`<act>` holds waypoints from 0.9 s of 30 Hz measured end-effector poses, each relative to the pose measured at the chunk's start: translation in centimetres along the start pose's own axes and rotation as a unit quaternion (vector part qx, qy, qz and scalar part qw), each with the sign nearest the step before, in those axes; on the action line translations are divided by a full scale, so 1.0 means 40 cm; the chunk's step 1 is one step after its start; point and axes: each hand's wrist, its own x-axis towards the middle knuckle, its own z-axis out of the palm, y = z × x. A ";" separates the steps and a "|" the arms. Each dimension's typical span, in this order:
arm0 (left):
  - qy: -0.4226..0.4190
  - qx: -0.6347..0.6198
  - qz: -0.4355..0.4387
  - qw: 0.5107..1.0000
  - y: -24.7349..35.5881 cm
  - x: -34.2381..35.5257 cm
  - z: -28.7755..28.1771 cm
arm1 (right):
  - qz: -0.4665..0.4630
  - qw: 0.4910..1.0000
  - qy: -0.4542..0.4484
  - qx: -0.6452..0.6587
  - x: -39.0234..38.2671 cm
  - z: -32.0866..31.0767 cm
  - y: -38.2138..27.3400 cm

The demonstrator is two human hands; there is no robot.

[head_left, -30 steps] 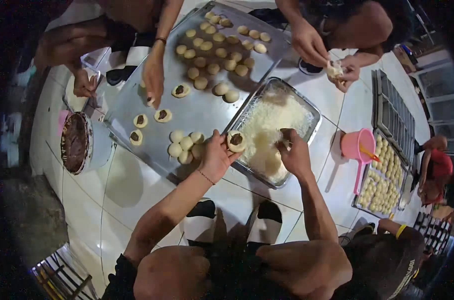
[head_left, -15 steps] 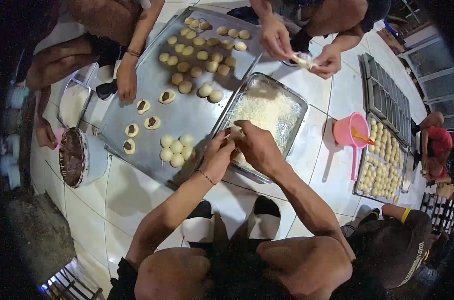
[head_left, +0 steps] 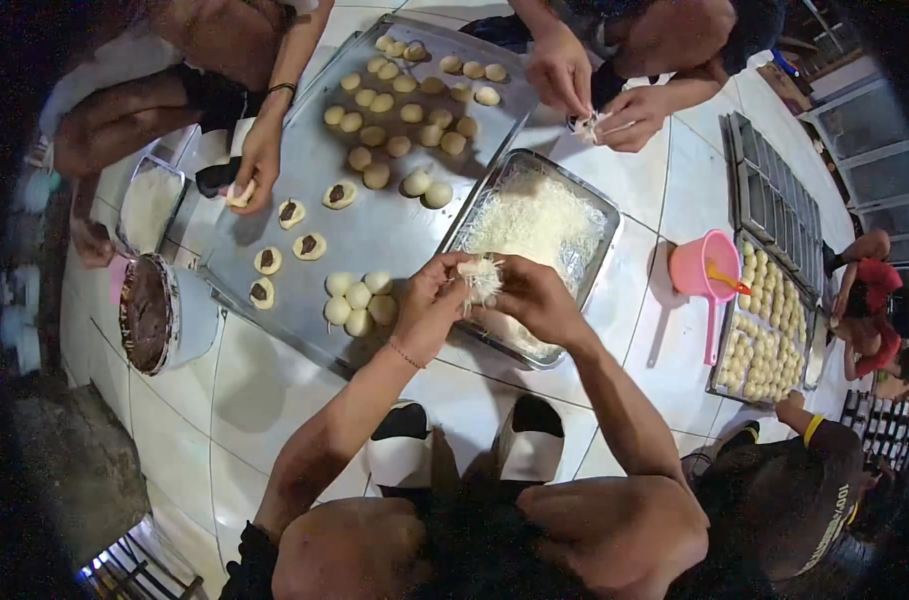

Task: Filling and shaping dough balls into buns on a production floor.

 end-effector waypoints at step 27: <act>0.013 0.087 0.224 0.971 0.099 -0.108 0.079 | -0.081 0.975 0.106 -0.176 -0.033 0.104 -0.199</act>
